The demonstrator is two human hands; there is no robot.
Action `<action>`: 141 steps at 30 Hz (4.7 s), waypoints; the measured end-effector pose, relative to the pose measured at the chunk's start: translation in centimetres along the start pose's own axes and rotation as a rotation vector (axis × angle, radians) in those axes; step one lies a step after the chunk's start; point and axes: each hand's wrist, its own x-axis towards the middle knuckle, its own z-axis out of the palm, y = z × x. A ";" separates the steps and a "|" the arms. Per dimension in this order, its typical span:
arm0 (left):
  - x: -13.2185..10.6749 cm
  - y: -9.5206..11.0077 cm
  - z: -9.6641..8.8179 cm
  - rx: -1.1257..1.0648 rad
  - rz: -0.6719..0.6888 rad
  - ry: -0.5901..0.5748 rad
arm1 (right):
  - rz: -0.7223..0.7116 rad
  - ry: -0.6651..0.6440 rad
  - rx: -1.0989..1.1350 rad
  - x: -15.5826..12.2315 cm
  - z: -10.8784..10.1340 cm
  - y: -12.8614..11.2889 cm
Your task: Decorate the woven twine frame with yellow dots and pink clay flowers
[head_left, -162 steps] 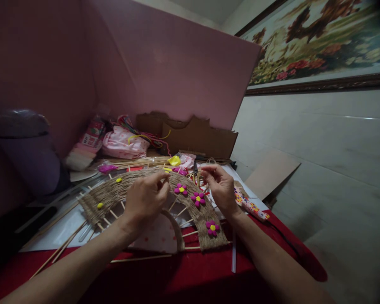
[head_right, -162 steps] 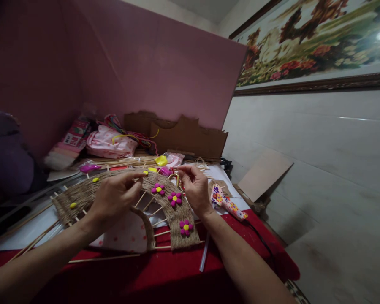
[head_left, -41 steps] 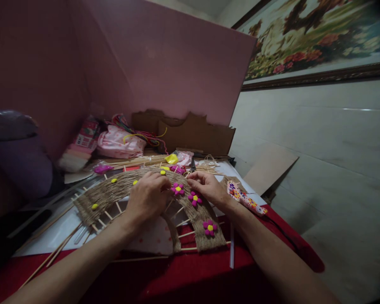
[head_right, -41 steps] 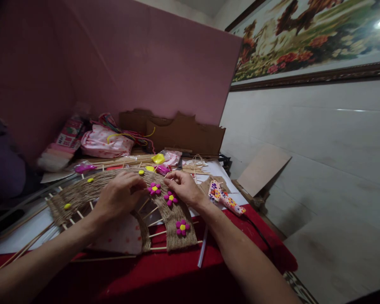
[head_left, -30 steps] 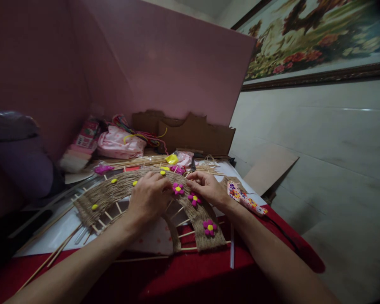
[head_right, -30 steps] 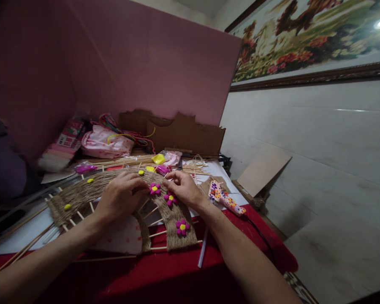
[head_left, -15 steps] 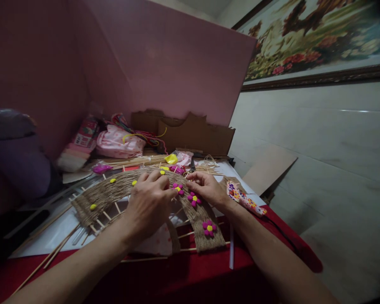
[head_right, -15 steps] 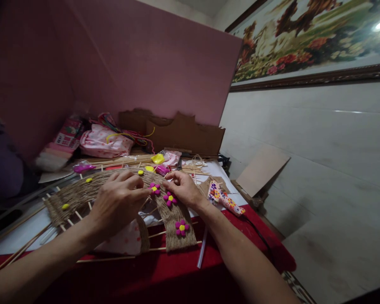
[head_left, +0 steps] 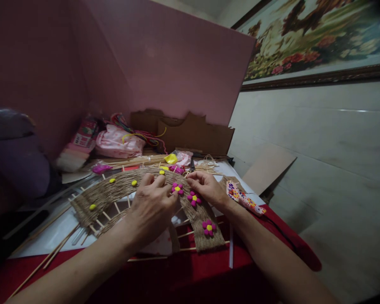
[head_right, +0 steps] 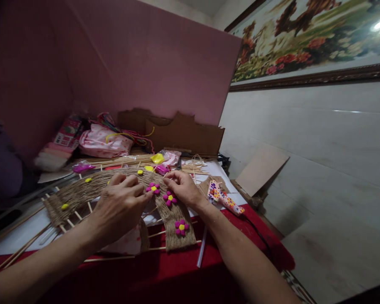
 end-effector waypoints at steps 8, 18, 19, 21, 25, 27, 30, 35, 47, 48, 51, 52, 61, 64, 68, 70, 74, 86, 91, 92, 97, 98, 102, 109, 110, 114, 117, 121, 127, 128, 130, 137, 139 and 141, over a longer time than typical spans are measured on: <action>-0.1 0.0 0.0 -0.046 -0.011 0.000 | -0.015 -0.001 -0.006 0.0 0.0 0.0; -0.1 0.2 0.3 -0.008 0.016 -0.039 | -0.025 0.003 -0.033 0.1 -0.1 0.2; -0.1 0.3 0.2 -0.005 0.016 -0.047 | -0.026 0.006 -0.031 0.1 0.0 0.1; -0.1 0.3 0.1 -0.004 0.013 -0.049 | -0.022 0.007 -0.027 0.1 0.0 0.0; -0.1 0.5 0.1 -0.010 0.018 -0.012 | -0.015 0.004 -0.021 0.1 0.0 -0.1; -0.1 0.6 0.1 0.000 0.029 -0.012 | -0.023 0.003 -0.016 0.1 0.0 0.0; -0.1 0.6 0.2 0.027 0.033 -0.051 | -0.021 0.007 -0.011 0.2 0.0 0.2; -0.1 0.3 0.1 0.015 0.010 -0.034 | -0.016 -0.004 -0.024 0.2 0.0 0.4; -0.6 0.8 -0.3 0.112 -0.150 -0.144 | 0.006 0.016 -0.015 0.1 0.1 -0.1; -0.6 0.7 -0.2 0.115 -0.145 -0.162 | 0.008 0.016 -0.011 0.1 0.1 -0.1; -0.6 0.6 -0.3 0.104 -0.112 -0.216 | 0.009 0.016 -0.009 0.1 0.1 0.0; -0.5 0.7 -0.3 0.100 -0.105 -0.228 | 0.008 0.018 -0.013 0.1 0.1 0.0; -0.4 1.5 -0.7 0.134 -0.088 -0.320 | -0.018 0.016 -0.027 0.2 0.0 0.2; -0.4 1.4 -0.7 0.126 -0.088 -0.303 | -0.018 0.011 -0.016 0.2 0.0 0.0; -0.4 1.4 -0.6 0.106 -0.092 -0.314 | -0.019 0.010 -0.018 0.1 0.0 0.0; -0.4 1.3 -0.4 0.107 -0.105 -0.342 | -0.017 0.014 -0.020 0.1 0.0 0.1; -0.5 1.3 -0.1 0.104 -0.128 -0.366 | -0.003 0.025 -0.029 0.1 0.0 0.2; -0.3 0.9 0.2 0.113 -0.149 -0.328 | -0.002 0.022 -0.014 0.2 0.0 0.2; -0.3 1.0 0.1 0.096 -0.140 -0.308 | -0.021 0.026 -0.011 0.2 0.0 0.3; -0.3 1.0 0.1 0.102 -0.135 -0.311 | -0.022 0.030 -0.014 0.2 0.0 0.2; -0.4 0.8 0.3 0.120 -0.129 -0.324 | -0.005 0.036 -0.026 0.2 0.1 0.1; -0.4 0.7 0.3 0.117 -0.140 -0.319 | -0.004 0.034 -0.028 0.2 0.1 0.1; -0.3 0.1 0.4 0.130 -0.240 -0.304 | -0.012 0.030 -0.034 0.1 0.0 0.1; -0.1 -0.4 0.7 0.106 -0.314 -0.284 | -0.013 0.018 -0.045 0.1 0.0 0.2; -0.1 -0.6 0.7 0.110 -0.340 -0.264 | -0.020 0.016 -0.043 0.1 -0.1 0.2; 0.1 -1.7 0.8 0.074 -0.442 -0.148 | -0.020 0.021 -0.060 0.3 -0.4 0.3; 0.2 -2.7 1.0 -0.037 -0.554 -0.032 | 0.028 -0.004 -0.043 0.5 -0.8 0.5; 0.3 -4.2 1.1 -0.142 -0.693 0.063 | 0.095 0.034 0.006 0.8 -1.0 0.7; 0.1 -6.2 1.9 -0.205 -0.608 0.218 | 0.014 0.216 0.011 1.2 -1.4 1.3; 0.0 -6.4 2.0 -0.219 -0.605 0.235 | -0.032 0.259 -0.035 1.3 -1.5 1.4; 0.0 -6.6 2.3 -0.248 -0.614 0.259 | -0.103 0.327 -0.132 1.4 -1.7 1.6; 0.0 -7.6 1.6 -0.167 -0.723 0.207 | -0.228 0.400 -0.451 0.9 -1.6 1.1; -0.1 -8.1 1.5 -0.084 -0.772 0.148 | -0.258 0.423 -0.525 0.8 -1.6 1.0; -0.2 -8.4 1.6 -0.019 -0.803 0.092 | -0.283 0.457 -0.581 0.7 -1.6 1.1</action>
